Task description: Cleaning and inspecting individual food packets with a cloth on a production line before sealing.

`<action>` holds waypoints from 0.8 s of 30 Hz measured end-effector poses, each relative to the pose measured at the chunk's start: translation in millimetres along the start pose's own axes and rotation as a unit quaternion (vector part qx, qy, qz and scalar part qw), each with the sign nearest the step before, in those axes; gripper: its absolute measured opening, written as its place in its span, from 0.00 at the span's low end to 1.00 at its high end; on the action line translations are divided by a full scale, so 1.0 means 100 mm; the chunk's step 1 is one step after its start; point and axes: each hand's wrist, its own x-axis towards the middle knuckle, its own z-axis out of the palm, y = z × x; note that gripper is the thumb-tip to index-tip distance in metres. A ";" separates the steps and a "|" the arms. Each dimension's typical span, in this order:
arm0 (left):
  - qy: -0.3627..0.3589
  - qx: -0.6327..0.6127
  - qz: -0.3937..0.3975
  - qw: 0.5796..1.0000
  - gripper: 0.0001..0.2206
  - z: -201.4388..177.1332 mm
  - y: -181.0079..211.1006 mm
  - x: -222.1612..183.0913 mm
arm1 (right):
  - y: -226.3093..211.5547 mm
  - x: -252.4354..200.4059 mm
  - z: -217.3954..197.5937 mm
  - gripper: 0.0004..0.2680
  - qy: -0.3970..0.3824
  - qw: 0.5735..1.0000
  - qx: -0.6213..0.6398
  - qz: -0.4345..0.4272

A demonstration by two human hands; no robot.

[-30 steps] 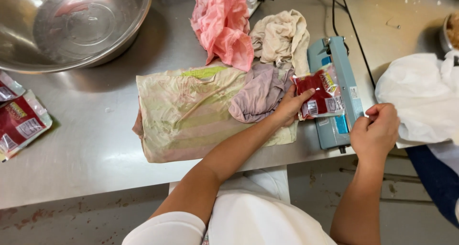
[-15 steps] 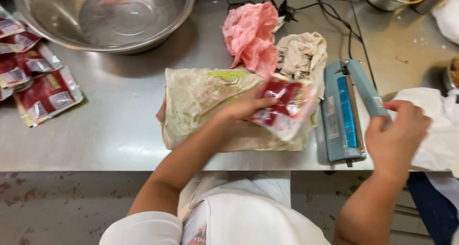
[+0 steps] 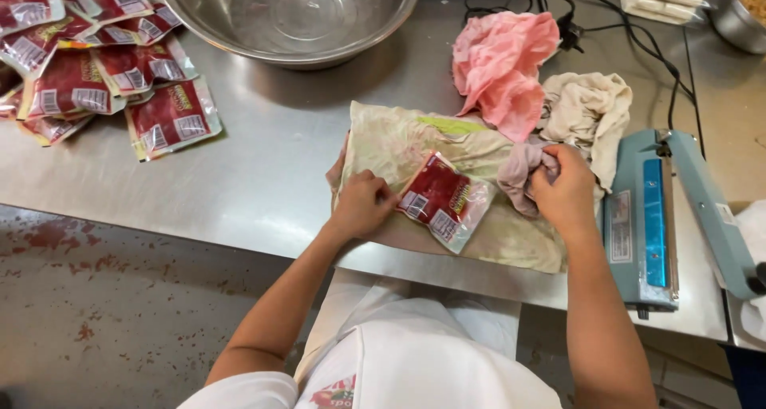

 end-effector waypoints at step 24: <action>0.000 0.087 0.007 0.996 0.10 0.05 0.09 -0.15 | -1.46 -0.92 0.71 0.11 -0.240 0.953 -0.101 -0.152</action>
